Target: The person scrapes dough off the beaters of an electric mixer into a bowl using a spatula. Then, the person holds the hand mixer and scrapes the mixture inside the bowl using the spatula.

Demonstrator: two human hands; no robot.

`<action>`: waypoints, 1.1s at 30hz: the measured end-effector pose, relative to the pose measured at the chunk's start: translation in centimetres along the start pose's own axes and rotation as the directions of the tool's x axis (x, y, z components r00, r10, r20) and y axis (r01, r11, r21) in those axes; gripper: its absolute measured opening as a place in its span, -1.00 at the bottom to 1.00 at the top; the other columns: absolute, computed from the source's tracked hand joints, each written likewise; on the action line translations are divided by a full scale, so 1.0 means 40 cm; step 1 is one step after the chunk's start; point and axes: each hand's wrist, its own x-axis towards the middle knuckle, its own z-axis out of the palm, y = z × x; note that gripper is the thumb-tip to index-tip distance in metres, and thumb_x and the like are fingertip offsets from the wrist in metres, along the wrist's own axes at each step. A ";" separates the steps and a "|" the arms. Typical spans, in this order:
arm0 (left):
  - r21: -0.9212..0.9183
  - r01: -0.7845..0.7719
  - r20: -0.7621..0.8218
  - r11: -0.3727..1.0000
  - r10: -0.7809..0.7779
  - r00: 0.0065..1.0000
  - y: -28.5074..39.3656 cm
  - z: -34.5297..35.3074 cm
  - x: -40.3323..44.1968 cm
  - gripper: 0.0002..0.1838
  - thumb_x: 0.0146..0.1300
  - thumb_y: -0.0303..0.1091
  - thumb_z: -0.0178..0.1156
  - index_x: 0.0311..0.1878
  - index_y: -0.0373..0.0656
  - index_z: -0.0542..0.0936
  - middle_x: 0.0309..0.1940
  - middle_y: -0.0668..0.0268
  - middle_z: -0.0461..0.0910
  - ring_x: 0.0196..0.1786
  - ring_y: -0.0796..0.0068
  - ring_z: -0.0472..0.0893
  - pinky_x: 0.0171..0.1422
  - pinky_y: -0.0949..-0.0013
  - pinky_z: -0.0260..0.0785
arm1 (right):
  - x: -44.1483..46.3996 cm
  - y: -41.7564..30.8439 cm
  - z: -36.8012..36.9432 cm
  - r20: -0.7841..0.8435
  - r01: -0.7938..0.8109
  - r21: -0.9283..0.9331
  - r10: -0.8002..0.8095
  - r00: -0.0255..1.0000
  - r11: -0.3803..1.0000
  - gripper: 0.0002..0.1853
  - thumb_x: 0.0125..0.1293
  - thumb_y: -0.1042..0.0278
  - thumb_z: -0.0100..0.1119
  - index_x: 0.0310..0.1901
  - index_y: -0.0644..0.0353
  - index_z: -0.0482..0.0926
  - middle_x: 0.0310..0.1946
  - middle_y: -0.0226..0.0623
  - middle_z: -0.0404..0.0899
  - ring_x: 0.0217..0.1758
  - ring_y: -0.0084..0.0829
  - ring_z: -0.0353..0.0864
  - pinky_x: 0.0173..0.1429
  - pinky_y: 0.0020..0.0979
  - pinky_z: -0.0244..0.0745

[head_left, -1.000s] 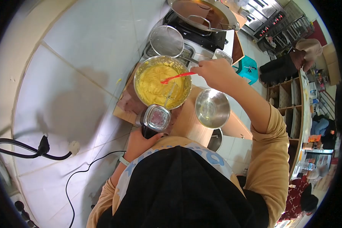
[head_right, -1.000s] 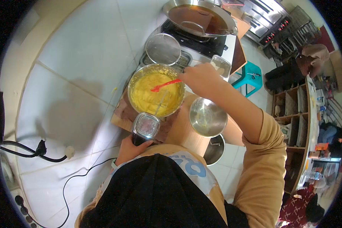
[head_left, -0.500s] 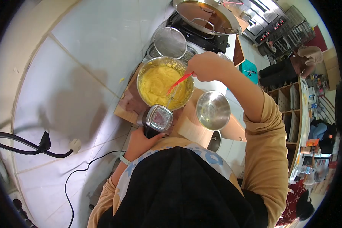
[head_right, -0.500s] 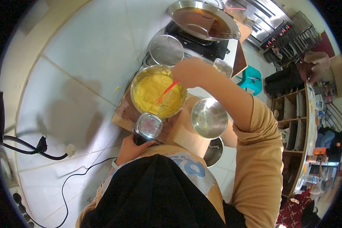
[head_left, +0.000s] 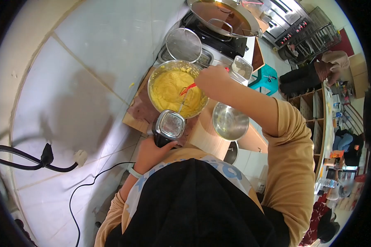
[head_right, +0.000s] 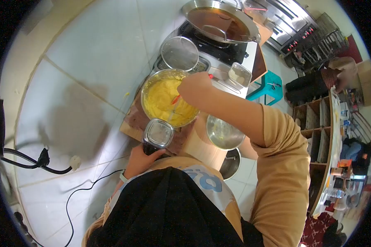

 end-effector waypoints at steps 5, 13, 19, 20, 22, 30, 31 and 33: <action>0.178 -0.009 0.012 0.984 0.007 1.000 0.005 0.018 -0.004 -0.25 -0.14 0.27 0.32 -0.37 -0.43 0.56 -0.51 -0.08 0.59 -0.33 -0.04 0.62 -0.23 0.14 0.45 | 0.003 -0.009 -0.006 0.032 0.078 -0.045 -0.077 0.997 0.996 -0.90 0.01 0.43 0.13 -0.49 0.18 0.64 -0.43 -0.19 0.64 -0.35 -0.18 0.67 -0.38 -0.25 0.54; 0.261 0.012 0.025 0.965 -0.019 1.000 0.017 0.014 -0.006 -0.17 -0.17 0.34 0.30 -0.28 -0.45 0.53 -0.47 -0.10 0.59 -0.32 -0.06 0.62 -0.20 0.11 0.46 | -0.027 0.010 0.000 0.024 0.133 0.047 -0.135 0.991 0.990 -0.87 0.02 0.42 0.10 -0.43 0.22 0.63 -0.44 -0.11 0.60 -0.35 -0.12 0.64 -0.30 -0.21 0.54; 0.224 0.004 0.028 0.975 -0.011 1.000 0.019 0.013 -0.005 -0.18 -0.18 0.33 0.31 -0.31 -0.44 0.53 -0.47 -0.10 0.59 -0.32 -0.06 0.62 -0.20 0.12 0.46 | -0.050 0.071 -0.031 0.082 0.040 0.129 -0.051 0.995 0.991 -0.80 0.03 0.44 0.08 -0.27 0.06 0.62 -0.39 -0.21 0.60 -0.24 -0.17 0.60 -0.21 -0.19 0.49; 0.221 0.009 0.030 0.975 -0.016 0.999 0.020 0.013 -0.005 -0.18 -0.18 0.33 0.31 -0.31 -0.44 0.53 -0.47 -0.10 0.59 -0.32 -0.05 0.62 -0.20 0.12 0.46 | -0.053 0.084 -0.028 0.045 0.035 0.160 -0.043 0.998 0.987 -0.78 0.04 0.44 0.07 -0.25 0.04 0.62 -0.40 -0.24 0.59 -0.22 -0.18 0.59 -0.20 -0.19 0.48; 0.229 0.016 0.034 0.973 -0.024 0.999 0.018 0.013 -0.005 -0.19 -0.18 0.32 0.31 -0.32 -0.44 0.54 -0.47 -0.09 0.59 -0.32 -0.05 0.62 -0.20 0.12 0.46 | -0.063 0.094 -0.029 -0.018 0.017 0.163 -0.014 1.000 0.986 -0.79 0.03 0.45 0.08 -0.27 0.03 0.62 -0.43 -0.26 0.58 -0.23 -0.20 0.58 -0.20 -0.20 0.46; 0.230 0.007 0.011 0.973 -0.010 1.000 0.012 0.016 -0.004 -0.21 -0.19 0.30 0.33 -0.32 -0.44 0.54 -0.47 -0.09 0.59 -0.32 -0.05 0.62 -0.19 0.13 0.47 | -0.069 0.089 -0.006 0.063 -0.074 0.028 0.072 0.995 0.997 -0.77 0.03 0.48 0.06 -0.27 0.01 0.62 -0.40 -0.27 0.60 -0.25 -0.22 0.59 -0.21 -0.22 0.47; 0.223 0.010 0.010 0.975 -0.013 1.000 0.014 0.016 -0.006 -0.21 -0.19 0.29 0.33 -0.32 -0.43 0.55 -0.47 -0.09 0.59 -0.31 -0.05 0.62 -0.19 0.13 0.46 | -0.073 0.090 -0.006 0.083 -0.056 0.061 0.051 0.995 0.997 -0.77 0.05 0.47 0.06 -0.25 0.01 0.63 -0.39 -0.26 0.60 -0.27 -0.21 0.60 -0.22 -0.21 0.46; 0.211 0.015 0.006 0.977 -0.017 1.000 0.020 0.012 -0.007 -0.22 -0.19 0.28 0.34 -0.31 -0.43 0.55 -0.46 -0.08 0.59 -0.30 -0.04 0.62 -0.18 0.13 0.46 | -0.082 0.101 0.003 0.033 -0.012 0.177 0.006 0.999 0.984 -0.76 0.10 0.45 0.05 -0.21 0.02 0.63 -0.39 -0.22 0.61 -0.31 -0.18 0.59 -0.24 -0.20 0.45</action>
